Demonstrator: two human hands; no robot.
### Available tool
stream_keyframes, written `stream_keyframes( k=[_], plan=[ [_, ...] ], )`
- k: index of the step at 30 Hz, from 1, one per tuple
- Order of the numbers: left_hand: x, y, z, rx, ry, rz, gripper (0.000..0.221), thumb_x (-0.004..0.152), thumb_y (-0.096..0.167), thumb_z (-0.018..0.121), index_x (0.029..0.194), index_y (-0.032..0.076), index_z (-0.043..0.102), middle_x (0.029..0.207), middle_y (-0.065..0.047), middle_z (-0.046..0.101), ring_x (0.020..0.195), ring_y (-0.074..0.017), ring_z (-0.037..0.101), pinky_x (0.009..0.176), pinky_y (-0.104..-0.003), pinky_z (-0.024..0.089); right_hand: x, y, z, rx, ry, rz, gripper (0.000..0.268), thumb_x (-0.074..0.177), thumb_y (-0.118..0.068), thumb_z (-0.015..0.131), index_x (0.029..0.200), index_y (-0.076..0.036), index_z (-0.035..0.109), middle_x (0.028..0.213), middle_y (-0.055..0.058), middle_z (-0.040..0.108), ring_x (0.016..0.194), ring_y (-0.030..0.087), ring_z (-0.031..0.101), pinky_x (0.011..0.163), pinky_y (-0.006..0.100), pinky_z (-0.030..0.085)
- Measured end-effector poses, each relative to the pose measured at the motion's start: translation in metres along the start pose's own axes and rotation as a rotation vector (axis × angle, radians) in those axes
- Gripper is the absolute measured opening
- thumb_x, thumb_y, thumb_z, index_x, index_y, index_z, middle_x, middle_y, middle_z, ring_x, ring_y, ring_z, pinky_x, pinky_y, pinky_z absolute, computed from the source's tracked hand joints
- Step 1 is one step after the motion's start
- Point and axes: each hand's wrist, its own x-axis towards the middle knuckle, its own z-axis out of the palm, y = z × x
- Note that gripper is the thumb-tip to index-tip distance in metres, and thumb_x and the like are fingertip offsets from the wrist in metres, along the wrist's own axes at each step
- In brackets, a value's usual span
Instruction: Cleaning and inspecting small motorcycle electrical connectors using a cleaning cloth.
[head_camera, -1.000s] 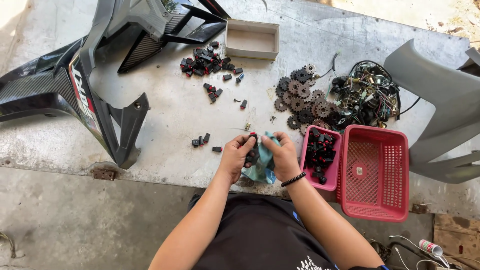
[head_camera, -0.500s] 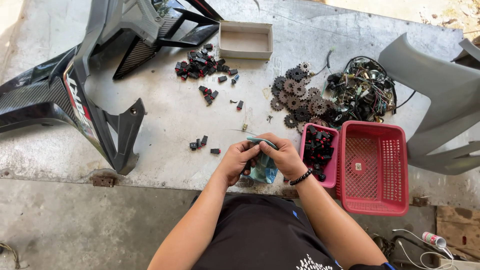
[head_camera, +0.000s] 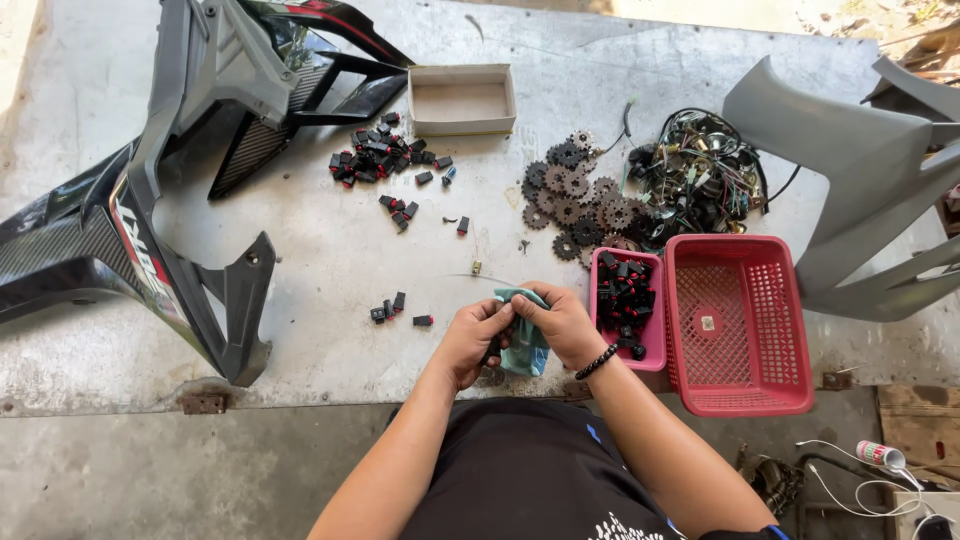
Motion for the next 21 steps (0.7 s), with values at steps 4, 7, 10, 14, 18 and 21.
stream_keyframes(
  k=[4, 7, 10, 14, 18, 21],
  plan=[
    [0.001, -0.007, -0.001, -0.001, -0.015, 0.007, 0.031, 0.097, 0.037, 0.076, 0.085, 0.011, 0.064, 0.069, -0.005, 0.057, 0.059, -0.0137, 0.059, 0.036, -0.018, 0.035, 0.007, 0.015, -0.015, -0.035, 0.024, -0.027, 0.016, 0.084, -0.014, 0.085, 0.087, -0.002, 0.075, 0.065, 0.001, 0.065, 0.060, 0.004, 0.056, 0.052, 0.017, 0.045],
    [0.000, -0.008, 0.002, 0.003, -0.026, 0.015, 0.032, 0.096, 0.039, 0.076, 0.083, 0.013, 0.064, 0.068, -0.003, 0.057, 0.058, -0.0128, 0.059, 0.037, -0.018, 0.034, 0.003, 0.017, -0.016, 0.035, 0.038, 0.004, 0.015, 0.087, -0.015, 0.083, 0.085, -0.004, 0.073, 0.079, 0.004, 0.070, 0.064, 0.006, 0.061, 0.054, 0.022, 0.052],
    [-0.001, -0.011, -0.002, 0.037, -0.013, 0.018, 0.029, 0.098, 0.036, 0.074, 0.083, 0.012, 0.065, 0.067, -0.003, 0.056, 0.058, -0.0123, 0.059, 0.036, -0.017, 0.035, 0.001, 0.021, -0.013, 0.030, -0.016, 0.009, 0.017, 0.089, -0.017, 0.081, 0.082, -0.004, 0.072, 0.081, 0.006, 0.072, 0.067, 0.007, 0.061, 0.056, 0.022, 0.053],
    [-0.001, -0.008, -0.002, 0.047, 0.018, 0.036, 0.028, 0.098, 0.035, 0.073, 0.087, 0.011, 0.066, 0.068, -0.003, 0.057, 0.058, -0.0129, 0.059, 0.035, -0.018, 0.037, 0.001, 0.026, -0.008, 0.060, 0.029, 0.011, 0.019, 0.092, -0.017, 0.080, 0.084, -0.003, 0.069, 0.080, 0.004, 0.068, 0.066, 0.007, 0.060, 0.054, 0.022, 0.053],
    [-0.006, -0.008, -0.002, 0.041, 0.037, 0.048, 0.027, 0.099, 0.035, 0.073, 0.092, 0.009, 0.069, 0.067, -0.003, 0.056, 0.059, -0.0134, 0.059, 0.035, -0.018, 0.039, 0.005, 0.034, -0.012, 0.054, 0.062, 0.005, 0.019, 0.088, -0.016, 0.084, 0.084, -0.004, 0.070, 0.078, 0.006, 0.068, 0.064, 0.008, 0.060, 0.052, 0.022, 0.052],
    [0.003, -0.011, -0.006, 0.067, 0.050, 0.068, 0.026, 0.099, 0.033, 0.072, 0.092, 0.008, 0.070, 0.067, -0.003, 0.056, 0.059, -0.0133, 0.059, 0.035, -0.019, 0.039, 0.004, 0.026, -0.007, 0.036, 0.007, 0.043, 0.014, 0.093, -0.019, 0.079, 0.093, -0.005, 0.074, 0.072, 0.002, 0.066, 0.063, 0.007, 0.061, 0.053, 0.021, 0.054]
  ],
)
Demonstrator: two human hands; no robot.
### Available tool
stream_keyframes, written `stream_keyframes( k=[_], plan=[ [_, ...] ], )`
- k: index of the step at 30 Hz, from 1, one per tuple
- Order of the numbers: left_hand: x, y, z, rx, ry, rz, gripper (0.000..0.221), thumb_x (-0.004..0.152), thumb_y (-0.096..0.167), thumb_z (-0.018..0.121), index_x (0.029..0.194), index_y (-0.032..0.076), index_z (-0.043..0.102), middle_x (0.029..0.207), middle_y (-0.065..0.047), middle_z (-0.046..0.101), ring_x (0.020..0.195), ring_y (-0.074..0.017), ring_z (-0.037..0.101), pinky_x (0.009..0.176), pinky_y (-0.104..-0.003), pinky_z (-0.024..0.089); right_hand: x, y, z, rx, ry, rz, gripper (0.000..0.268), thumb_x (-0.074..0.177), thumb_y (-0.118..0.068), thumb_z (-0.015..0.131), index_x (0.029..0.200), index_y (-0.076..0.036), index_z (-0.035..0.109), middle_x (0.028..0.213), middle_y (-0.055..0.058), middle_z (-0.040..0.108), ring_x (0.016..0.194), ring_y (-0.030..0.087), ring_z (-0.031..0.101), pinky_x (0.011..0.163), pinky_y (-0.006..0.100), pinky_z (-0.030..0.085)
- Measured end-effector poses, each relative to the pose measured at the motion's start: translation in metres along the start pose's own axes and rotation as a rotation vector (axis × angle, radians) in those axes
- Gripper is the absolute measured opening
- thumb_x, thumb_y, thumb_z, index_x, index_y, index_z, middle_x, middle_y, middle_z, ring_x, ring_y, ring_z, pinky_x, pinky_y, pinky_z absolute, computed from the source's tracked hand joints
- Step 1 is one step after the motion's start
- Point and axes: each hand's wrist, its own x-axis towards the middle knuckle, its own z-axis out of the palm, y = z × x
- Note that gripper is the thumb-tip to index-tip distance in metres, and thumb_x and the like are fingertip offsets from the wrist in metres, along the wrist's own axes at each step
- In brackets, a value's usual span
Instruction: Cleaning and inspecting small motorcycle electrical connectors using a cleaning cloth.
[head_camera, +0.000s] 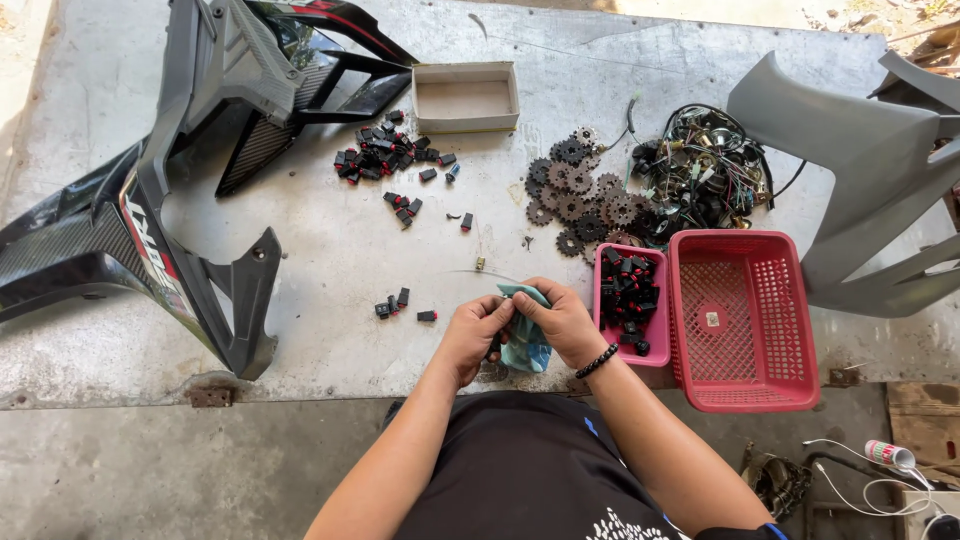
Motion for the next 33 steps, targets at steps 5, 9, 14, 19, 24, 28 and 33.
stream_keyframes(
  k=[5, 9, 14, 19, 24, 28, 33],
  plan=[
    [-0.005, 0.001, 0.000, -0.011, 0.003, 0.005, 0.026, 0.099, 0.032, 0.072, 0.091, 0.007, 0.070, 0.065, -0.002, 0.055, 0.057, -0.0128, 0.059, 0.035, -0.018, 0.039, 0.005, 0.004, -0.007, -0.022, -0.006, -0.009, 0.014, 0.088, -0.016, 0.083, 0.091, -0.005, 0.074, 0.069, 0.001, 0.065, 0.062, 0.006, 0.060, 0.052, 0.021, 0.053],
    [-0.003, 0.002, -0.002, -0.002, 0.000, 0.010, 0.026, 0.099, 0.031, 0.072, 0.090, 0.006, 0.070, 0.064, -0.002, 0.054, 0.057, -0.0128, 0.057, 0.035, -0.019, 0.038, 0.004, 0.002, -0.004, -0.033, -0.022, 0.004, 0.012, 0.090, -0.016, 0.080, 0.091, -0.006, 0.075, 0.068, 0.002, 0.066, 0.061, 0.007, 0.060, 0.052, 0.024, 0.055],
    [-0.008, 0.011, 0.003, -0.012, 0.009, 0.006, 0.025, 0.100, 0.031, 0.071, 0.091, 0.007, 0.071, 0.065, -0.002, 0.053, 0.058, -0.0126, 0.057, 0.035, -0.019, 0.039, 0.005, 0.000, -0.003, -0.047, 0.005, -0.028, 0.015, 0.088, -0.017, 0.083, 0.089, -0.006, 0.074, 0.067, 0.004, 0.066, 0.059, 0.007, 0.058, 0.050, 0.022, 0.052],
    [-0.007, 0.013, 0.001, -0.010, 0.007, 0.006, 0.025, 0.100, 0.030, 0.070, 0.092, 0.006, 0.071, 0.065, -0.002, 0.053, 0.058, -0.0129, 0.058, 0.036, -0.019, 0.038, 0.011, 0.002, -0.005, -0.048, 0.022, -0.028, 0.016, 0.086, -0.017, 0.084, 0.088, -0.005, 0.073, 0.057, 0.004, 0.062, 0.052, 0.008, 0.059, 0.046, 0.022, 0.052],
    [-0.009, 0.012, 0.000, -0.018, 0.004, -0.003, 0.025, 0.099, 0.031, 0.072, 0.091, 0.008, 0.070, 0.065, -0.002, 0.052, 0.057, -0.0120, 0.057, 0.036, -0.018, 0.037, 0.002, -0.007, 0.000, -0.084, 0.009, -0.042, 0.012, 0.087, -0.017, 0.084, 0.086, -0.009, 0.075, 0.062, 0.002, 0.065, 0.059, 0.005, 0.057, 0.051, 0.020, 0.050],
    [-0.010, 0.013, 0.000, -0.032, 0.007, 0.009, 0.026, 0.099, 0.032, 0.072, 0.092, 0.007, 0.070, 0.066, -0.002, 0.052, 0.057, -0.0119, 0.057, 0.036, -0.018, 0.038, 0.004, -0.005, 0.001, -0.068, 0.033, -0.055, 0.015, 0.086, -0.016, 0.085, 0.089, -0.005, 0.074, 0.060, 0.003, 0.066, 0.057, 0.005, 0.059, 0.052, 0.019, 0.050],
    [-0.014, 0.014, -0.002, -0.037, -0.008, -0.003, 0.027, 0.100, 0.033, 0.070, 0.092, 0.008, 0.069, 0.066, -0.001, 0.052, 0.057, -0.0126, 0.057, 0.036, -0.019, 0.038, 0.002, -0.005, 0.001, -0.060, 0.024, -0.078, 0.017, 0.083, -0.016, 0.087, 0.084, -0.006, 0.073, 0.068, 0.004, 0.069, 0.061, 0.005, 0.059, 0.054, 0.019, 0.048]
  ],
)
